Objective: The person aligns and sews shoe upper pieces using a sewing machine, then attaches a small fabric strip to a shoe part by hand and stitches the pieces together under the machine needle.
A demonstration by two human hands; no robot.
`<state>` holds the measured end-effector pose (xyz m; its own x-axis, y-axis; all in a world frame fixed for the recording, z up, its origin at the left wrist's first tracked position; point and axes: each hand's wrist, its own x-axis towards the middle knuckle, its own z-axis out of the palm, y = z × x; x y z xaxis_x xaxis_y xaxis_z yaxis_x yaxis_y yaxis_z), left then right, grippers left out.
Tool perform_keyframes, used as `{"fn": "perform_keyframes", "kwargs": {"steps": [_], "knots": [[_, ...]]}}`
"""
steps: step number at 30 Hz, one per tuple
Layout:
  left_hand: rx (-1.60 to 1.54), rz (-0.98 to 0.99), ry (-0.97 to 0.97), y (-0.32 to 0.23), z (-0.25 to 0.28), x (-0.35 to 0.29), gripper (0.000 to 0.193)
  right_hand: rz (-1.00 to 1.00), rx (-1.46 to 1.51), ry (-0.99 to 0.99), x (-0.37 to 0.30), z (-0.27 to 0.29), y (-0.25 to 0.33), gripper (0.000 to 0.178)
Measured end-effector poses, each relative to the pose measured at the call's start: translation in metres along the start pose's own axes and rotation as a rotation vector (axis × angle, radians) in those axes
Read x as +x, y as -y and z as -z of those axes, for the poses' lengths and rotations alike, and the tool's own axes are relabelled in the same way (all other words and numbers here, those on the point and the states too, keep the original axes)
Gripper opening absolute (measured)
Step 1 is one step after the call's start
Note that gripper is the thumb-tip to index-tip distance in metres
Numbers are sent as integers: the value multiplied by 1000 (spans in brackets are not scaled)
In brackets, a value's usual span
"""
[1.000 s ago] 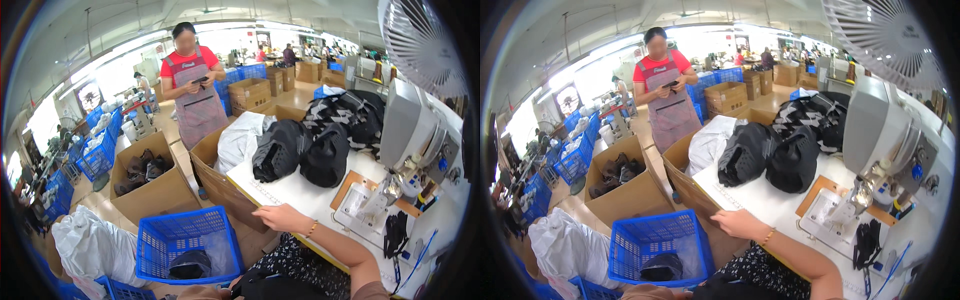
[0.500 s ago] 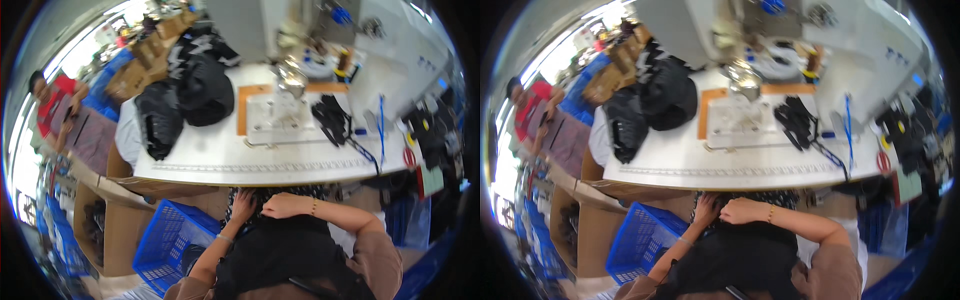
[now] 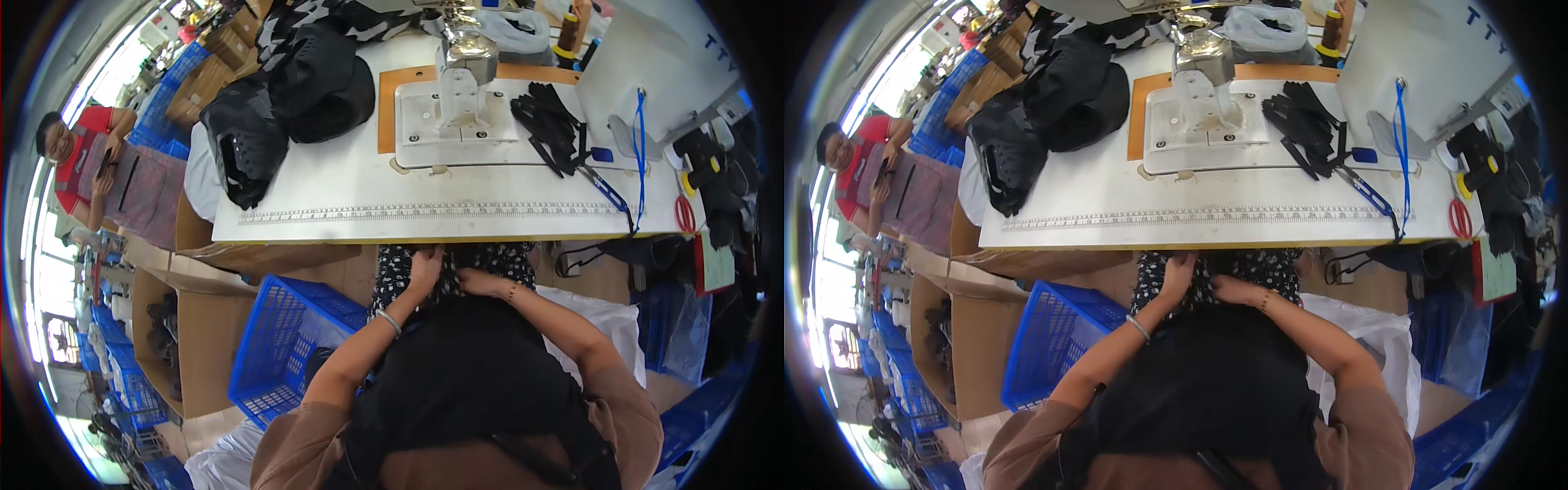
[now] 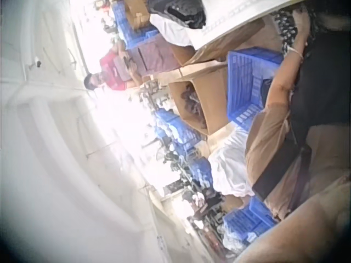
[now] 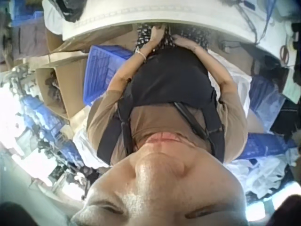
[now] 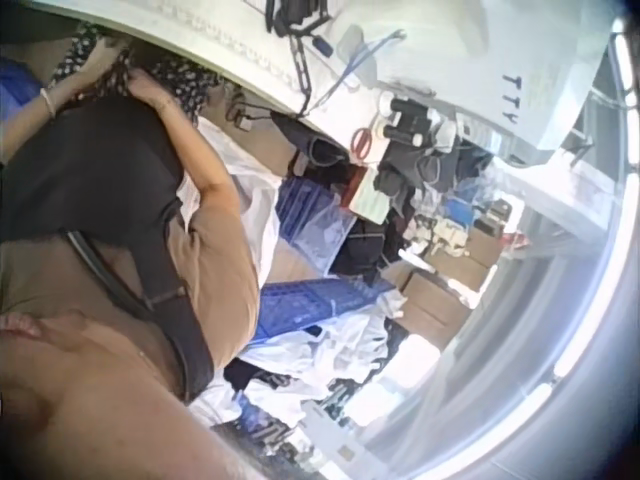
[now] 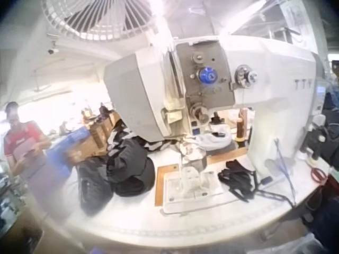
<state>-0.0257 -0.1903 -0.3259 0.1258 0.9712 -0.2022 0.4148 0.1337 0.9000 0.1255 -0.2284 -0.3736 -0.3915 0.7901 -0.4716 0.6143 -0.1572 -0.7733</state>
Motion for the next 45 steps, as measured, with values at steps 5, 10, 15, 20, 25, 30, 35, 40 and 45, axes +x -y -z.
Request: {"fn": "perform_keyframes", "kwargs": {"steps": [5,10,15,20,25,30,35,40,45], "knots": [[-61,30,143,-9,-17,-22,42,-37,583,41,-10,-15,-11,47],[112,34,224,0,-41,-5,42,381,129,89,19,-23,-41,45],[190,19,342,6,-54,3,43,-33,460,165,23,-17,-49,48],[65,-187,188,27,-48,0,42,-224,675,277,11,-11,-17,55],[-137,-39,156,12,-28,-11,36,-334,909,476,43,-17,-59,49],[160,-34,265,55,-2,5,33,-250,438,305,113,-81,-124,47],[1028,-526,50,171,-64,46,28,-101,156,254,131,-33,-138,46],[776,-710,177,93,40,62,28,-31,8,179,136,-12,-199,45],[442,-812,93,58,118,12,30,68,-213,180,140,-6,-190,44]]}}
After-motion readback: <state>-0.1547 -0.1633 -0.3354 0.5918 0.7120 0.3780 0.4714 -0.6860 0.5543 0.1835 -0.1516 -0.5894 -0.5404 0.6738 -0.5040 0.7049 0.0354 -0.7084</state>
